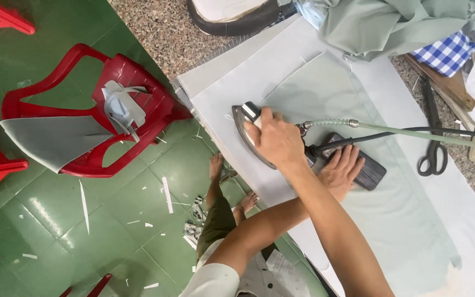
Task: The person irons a piece of light green fabric on a white-covered table using a steam iron and a black pressing block. They then use scissors to trim the edges of the fabric, place the cut piece aside, and repeat the ironing and trimming process on another section of fabric.
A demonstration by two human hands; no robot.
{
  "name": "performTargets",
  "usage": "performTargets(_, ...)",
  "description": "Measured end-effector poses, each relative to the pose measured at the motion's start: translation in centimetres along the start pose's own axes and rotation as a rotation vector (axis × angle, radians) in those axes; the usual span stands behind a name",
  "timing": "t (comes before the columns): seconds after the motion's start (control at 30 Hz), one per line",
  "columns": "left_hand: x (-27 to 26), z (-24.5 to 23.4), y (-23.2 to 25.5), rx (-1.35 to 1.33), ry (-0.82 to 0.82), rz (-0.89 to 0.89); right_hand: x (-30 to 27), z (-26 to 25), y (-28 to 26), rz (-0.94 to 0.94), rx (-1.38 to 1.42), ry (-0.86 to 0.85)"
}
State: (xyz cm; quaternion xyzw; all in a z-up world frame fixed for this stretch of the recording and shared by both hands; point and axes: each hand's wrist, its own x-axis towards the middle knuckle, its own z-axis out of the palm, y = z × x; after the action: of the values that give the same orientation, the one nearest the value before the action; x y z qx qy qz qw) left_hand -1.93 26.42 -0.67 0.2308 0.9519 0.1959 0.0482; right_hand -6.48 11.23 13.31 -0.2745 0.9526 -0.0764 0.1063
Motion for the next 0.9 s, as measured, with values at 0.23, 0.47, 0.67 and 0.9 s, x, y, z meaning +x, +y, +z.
performTargets(0.23, 0.1, 0.2, 2.0, 0.020, 0.291, 0.151, 0.2, 0.6, 0.2, 0.061, 0.000, -0.053)
performTargets(0.47, -4.5, -3.3, -0.7, 0.083, -0.026, 0.362, 4.1, -2.1, 0.6, -0.039, -0.004, -0.097)
performTargets(0.67, -12.3, -13.1, -14.0, -0.134, 0.209, 0.287, 8.5, -3.8, 3.3, -0.023, -0.012, -0.090)
performTargets(0.9, -11.3, -13.7, -21.8, -0.016, 0.229, 0.275, 11.8, -6.2, 6.0, 0.071, 0.018, -0.105)
